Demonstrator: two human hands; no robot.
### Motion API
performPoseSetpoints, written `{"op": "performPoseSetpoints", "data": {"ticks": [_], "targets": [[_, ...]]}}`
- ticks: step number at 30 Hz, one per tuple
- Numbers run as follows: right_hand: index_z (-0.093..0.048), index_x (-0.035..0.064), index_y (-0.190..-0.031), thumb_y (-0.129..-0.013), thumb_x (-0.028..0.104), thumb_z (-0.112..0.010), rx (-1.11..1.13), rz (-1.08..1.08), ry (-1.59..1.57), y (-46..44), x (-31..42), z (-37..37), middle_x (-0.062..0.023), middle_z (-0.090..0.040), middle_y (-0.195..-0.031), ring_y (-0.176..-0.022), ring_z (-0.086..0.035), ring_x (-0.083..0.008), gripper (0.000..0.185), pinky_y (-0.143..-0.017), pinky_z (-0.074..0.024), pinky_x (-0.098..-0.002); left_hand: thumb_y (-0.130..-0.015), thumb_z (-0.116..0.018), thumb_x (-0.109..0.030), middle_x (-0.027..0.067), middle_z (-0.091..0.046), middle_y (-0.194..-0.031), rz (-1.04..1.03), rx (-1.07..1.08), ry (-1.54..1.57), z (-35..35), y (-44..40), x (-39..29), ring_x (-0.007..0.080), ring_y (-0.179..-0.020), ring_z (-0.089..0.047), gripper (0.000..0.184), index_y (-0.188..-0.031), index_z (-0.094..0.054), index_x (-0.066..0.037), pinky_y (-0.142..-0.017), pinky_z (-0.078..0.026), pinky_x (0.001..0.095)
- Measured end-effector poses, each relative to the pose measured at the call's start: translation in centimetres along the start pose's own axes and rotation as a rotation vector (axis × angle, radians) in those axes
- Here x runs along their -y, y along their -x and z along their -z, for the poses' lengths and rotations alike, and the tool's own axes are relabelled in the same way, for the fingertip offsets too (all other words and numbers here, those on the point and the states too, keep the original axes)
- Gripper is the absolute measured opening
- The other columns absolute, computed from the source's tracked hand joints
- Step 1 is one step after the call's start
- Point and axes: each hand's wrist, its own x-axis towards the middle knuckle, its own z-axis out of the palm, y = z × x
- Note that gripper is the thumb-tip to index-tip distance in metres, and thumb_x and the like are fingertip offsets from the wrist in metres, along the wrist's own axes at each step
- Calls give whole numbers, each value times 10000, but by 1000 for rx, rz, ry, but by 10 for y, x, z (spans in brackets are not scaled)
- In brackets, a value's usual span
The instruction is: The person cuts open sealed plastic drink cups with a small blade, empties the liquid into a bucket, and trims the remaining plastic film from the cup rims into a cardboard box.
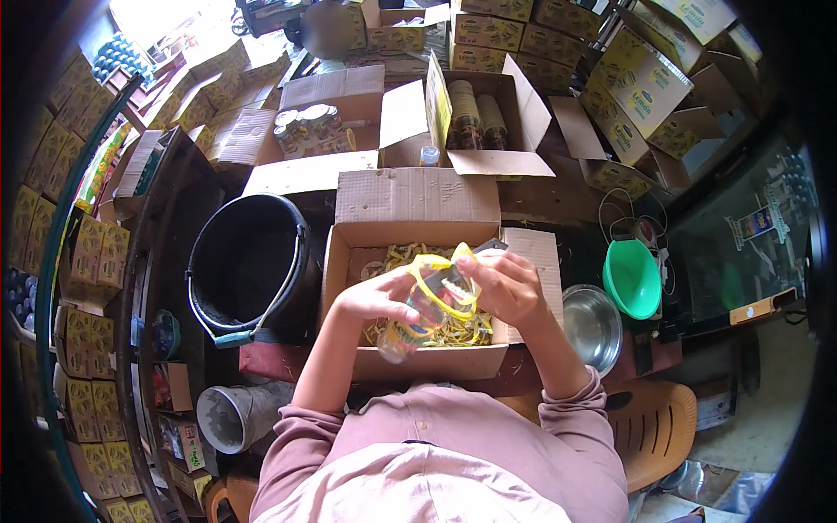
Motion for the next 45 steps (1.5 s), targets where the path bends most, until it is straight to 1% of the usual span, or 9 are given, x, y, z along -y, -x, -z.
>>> {"op": "performPoseSetpoints", "data": {"ticks": [4,7,12,18,22,25,33,40,45], "targets": [[-551,-12,-1083,-637,-14,-653,57,-45,75,5,-4,1,-26,-563,-654,-555,-537,-125,458,-507,-457,-259,-659,-535,-97,125,-386,-1227,-20,-331,-75,-20,7,-10,206,-1121,-403,693,-1298,-273,-50,-932,-349,338],[-506,-39,-1149,-640,-55,-612,76,-54,71,7,-4,-1,-28,-541,-621,-542,-519,-107,520,-501,-449,-249,-672,-577,-156,126,-376,-1227,-63,-404,-305,-25,7,-1,215,-1111,-409,677,-1277,-297,-36,-928,-352,340],[-466,-59,-1179,-630,-57,-604,34,-41,113,4,-1,3,-39,-535,-599,-529,-518,-119,566,-497,-449,-263,-579,-798,-187,108,-498,-1051,-203,-512,-733,-33,2,7,180,-903,-538,801,-1218,-350,-7,-793,-447,290],[-457,-63,-1183,-648,-62,-606,82,-43,64,2,3,10,-40,-538,-592,-531,-525,-125,555,-497,-455,-271,-615,-737,-138,86,-543,-965,-244,-424,-816,-31,0,13,141,-869,-554,689,-1188,-376,-12,-788,-448,279],[-461,-65,-1175,-642,-62,-610,52,-18,61,1,5,10,-43,-546,-602,-543,-537,-131,553,-504,-464,-273,-617,-691,-105,65,-544,-929,-106,-337,-511,-45,1,-2,123,-879,-528,593,-1128,-407,-5,-817,-427,273],[-467,-65,-1167,-636,-60,-615,34,8,40,3,5,10,-51,-564,-627,-561,-554,-135,551,-512,-473,-269,-614,-690,-106,60,-536,-928,-149,-248,-528,-41,1,-3,113,-900,-511,591,-1125,-411,-5,-836,-413,265],[-493,-58,-1139,-613,-28,-650,-63,42,-34,5,6,0,-56,-576,-629,-571,-572,-133,550,-516,-485,-262,-644,-696,-131,60,-500,-1012,29,-1,-134,-37,3,-1,107,-866,-503,697,-1225,-329,-15,-766,-428,255],[-518,-51,-1103,-660,23,-677,-107,41,-103,6,8,-5,-64,-601,-663,-624,-606,-156,476,-583,-518,-277,-641,-689,-151,82,-565,-755,52,182,-17,-29,-3,11,143,-618,-546,383,-942,-505,-2,-561,-454,243],[-531,-57,-1069,-657,55,-684,-106,47,-156,4,10,-6,-66,-598,-666,-634,-611,-169,454,-617,-530,-294,-645,-669,-134,100,-545,-713,59,344,210,-28,-7,12,154,-559,-528,418,-979,-468,15,-495,-434,250]]}}
